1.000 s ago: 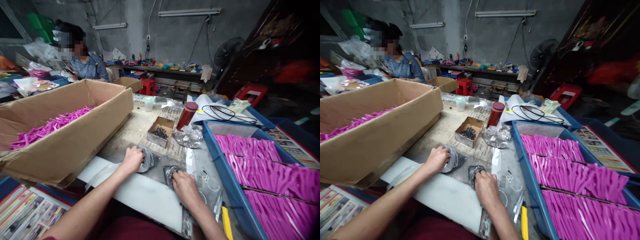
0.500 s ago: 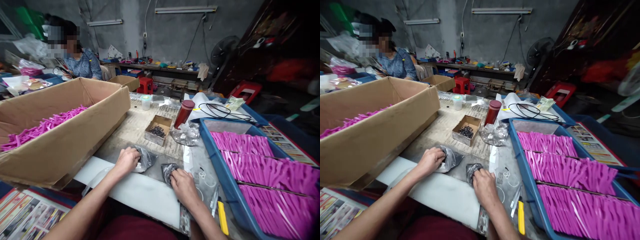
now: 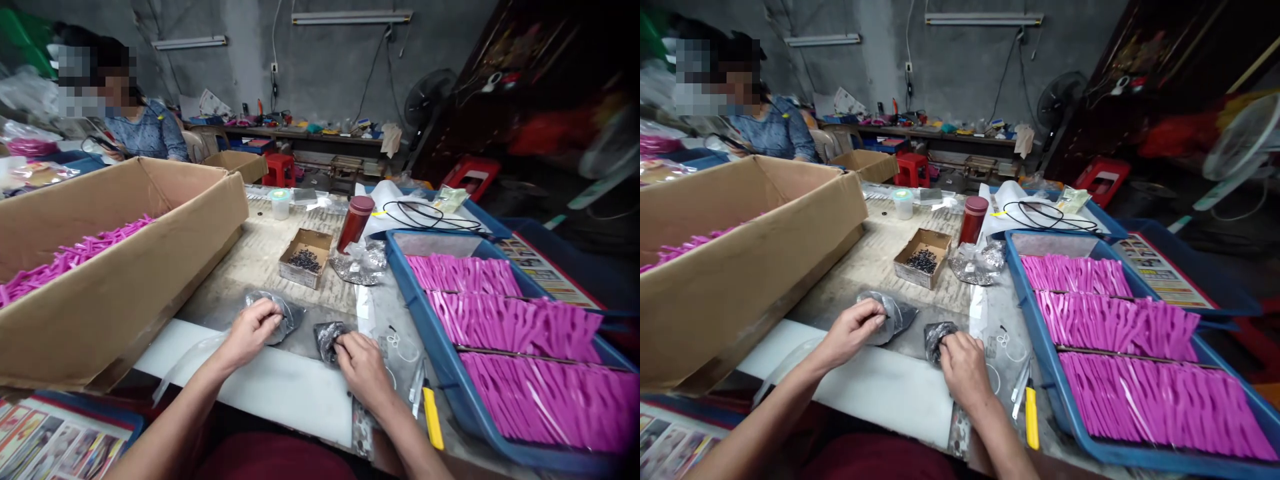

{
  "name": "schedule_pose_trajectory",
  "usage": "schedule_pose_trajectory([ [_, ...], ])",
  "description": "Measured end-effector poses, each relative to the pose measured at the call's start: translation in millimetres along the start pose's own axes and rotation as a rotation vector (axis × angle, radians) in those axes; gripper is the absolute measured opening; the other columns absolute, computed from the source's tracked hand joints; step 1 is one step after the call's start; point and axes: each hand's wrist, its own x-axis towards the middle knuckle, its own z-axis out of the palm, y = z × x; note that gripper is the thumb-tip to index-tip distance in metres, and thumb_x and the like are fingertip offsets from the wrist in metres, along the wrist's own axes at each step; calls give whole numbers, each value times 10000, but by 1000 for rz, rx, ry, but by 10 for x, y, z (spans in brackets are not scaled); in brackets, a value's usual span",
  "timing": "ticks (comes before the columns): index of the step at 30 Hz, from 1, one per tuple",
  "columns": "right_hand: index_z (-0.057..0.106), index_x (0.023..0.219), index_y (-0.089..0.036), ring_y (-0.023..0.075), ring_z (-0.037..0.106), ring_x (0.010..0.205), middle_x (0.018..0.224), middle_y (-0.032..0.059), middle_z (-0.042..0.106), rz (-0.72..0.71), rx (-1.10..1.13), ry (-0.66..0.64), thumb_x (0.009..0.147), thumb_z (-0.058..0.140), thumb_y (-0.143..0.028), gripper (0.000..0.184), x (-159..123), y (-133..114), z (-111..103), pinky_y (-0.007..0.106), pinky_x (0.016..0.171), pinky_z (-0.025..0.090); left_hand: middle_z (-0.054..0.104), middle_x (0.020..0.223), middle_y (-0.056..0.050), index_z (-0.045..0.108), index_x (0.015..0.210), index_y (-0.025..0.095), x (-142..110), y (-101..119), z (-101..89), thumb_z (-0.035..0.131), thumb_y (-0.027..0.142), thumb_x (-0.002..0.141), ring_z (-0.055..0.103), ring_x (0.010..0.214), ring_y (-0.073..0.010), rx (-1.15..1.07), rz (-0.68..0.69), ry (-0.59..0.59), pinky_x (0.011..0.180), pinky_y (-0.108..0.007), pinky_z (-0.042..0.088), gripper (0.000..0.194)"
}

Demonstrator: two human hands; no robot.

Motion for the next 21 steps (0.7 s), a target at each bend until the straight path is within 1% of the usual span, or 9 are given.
schedule_pose_trajectory([
  [3,511,657,-167,151,467,669,634,20,504,35,132,49,752,381,-169,161,-6,-47,-57,265,629,311,468,665,-1,490,679,158,-6,117,91,377,198,757,442,640,-117,-105,4,-32,607,-227,356,143],
  [7,508,675,-173,130,459,636,634,6,491,144,417,108,760,388,-203,149,-25,-125,-115,232,581,345,456,646,0,505,664,157,-4,257,249,394,193,744,433,626,-117,-191,13,-84,596,-226,352,142],
  [11,501,669,-168,110,431,575,597,-13,461,275,717,101,747,423,-242,133,-42,-175,-133,210,535,360,458,655,-2,511,663,158,-2,355,410,390,206,750,440,628,-117,-261,22,-134,584,-217,352,157],
  [14,490,648,-167,102,414,552,572,-27,441,342,896,85,733,442,-251,129,-49,-198,-127,203,520,357,465,666,-3,513,669,158,-4,394,516,404,197,748,451,646,-117,-312,40,-143,597,-212,357,140],
  [18,493,634,-166,100,410,551,569,-33,441,386,992,101,717,461,-256,127,-64,-221,-92,203,523,353,454,645,3,508,653,153,-18,418,640,420,198,744,444,630,-112,-349,24,-118,592,-206,356,135],
  [21,493,641,-166,101,412,551,571,-33,445,421,1021,132,716,463,-266,129,-74,-234,-60,205,523,354,463,634,5,514,671,150,-41,427,728,421,221,747,439,617,-110,-416,-39,-70,583,-203,361,139],
])
